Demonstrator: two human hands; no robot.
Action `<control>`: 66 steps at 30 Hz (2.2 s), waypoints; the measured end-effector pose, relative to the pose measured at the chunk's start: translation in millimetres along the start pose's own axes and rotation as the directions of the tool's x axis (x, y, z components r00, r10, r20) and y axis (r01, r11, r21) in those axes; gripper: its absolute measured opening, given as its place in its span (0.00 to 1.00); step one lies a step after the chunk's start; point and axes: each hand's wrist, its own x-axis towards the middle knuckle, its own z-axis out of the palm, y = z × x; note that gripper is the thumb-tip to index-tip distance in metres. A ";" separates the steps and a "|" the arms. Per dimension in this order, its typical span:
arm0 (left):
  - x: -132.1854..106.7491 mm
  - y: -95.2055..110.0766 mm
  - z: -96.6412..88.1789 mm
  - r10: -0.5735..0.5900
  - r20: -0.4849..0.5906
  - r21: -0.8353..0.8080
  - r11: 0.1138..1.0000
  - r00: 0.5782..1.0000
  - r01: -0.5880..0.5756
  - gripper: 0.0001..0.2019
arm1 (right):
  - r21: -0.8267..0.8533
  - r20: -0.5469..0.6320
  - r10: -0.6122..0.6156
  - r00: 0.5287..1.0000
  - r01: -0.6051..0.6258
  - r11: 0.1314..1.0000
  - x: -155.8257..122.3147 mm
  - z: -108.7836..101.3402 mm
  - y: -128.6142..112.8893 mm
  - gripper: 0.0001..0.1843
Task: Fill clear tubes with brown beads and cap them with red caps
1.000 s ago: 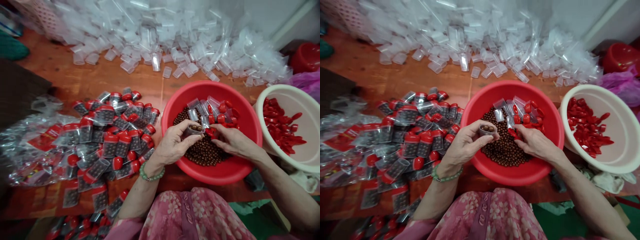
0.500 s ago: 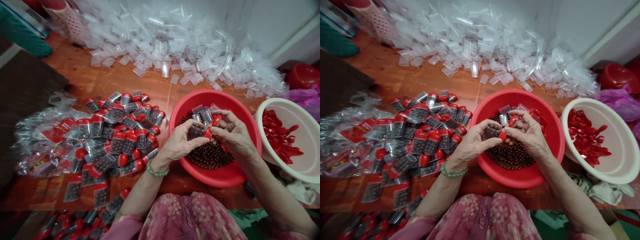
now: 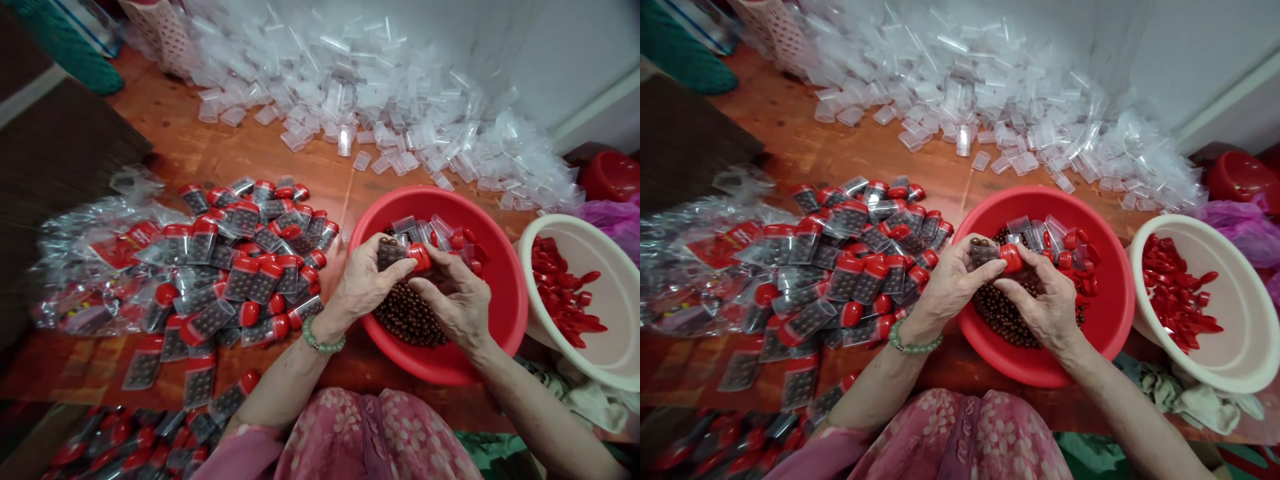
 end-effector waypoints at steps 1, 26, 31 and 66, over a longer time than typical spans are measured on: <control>0.4 -0.6 -0.4 0.008 0.012 0.000 1.000 1.000 -0.008 0.12 | -0.021 -0.014 -0.010 1.000 0.009 1.000 0.6 -0.1 1.4 0.25; -3.6 -5.4 -12.5 -0.066 0.375 -0.148 0.980 0.925 0.130 0.17 | 0.152 -0.074 0.067 0.995 -0.055 0.987 26.2 -24.6 8.0 0.11; -2.6 -2.0 -12.2 -0.069 0.399 -0.160 0.977 0.914 0.143 0.17 | 0.170 -0.070 0.053 0.996 -0.040 0.985 25.3 -25.0 7.5 0.11; 1.8 -6.8 -15.0 0.034 0.368 -0.206 0.978 0.929 0.046 0.15 | -0.080 0.050 -0.262 0.964 0.266 0.961 34.4 -15.2 -24.8 0.14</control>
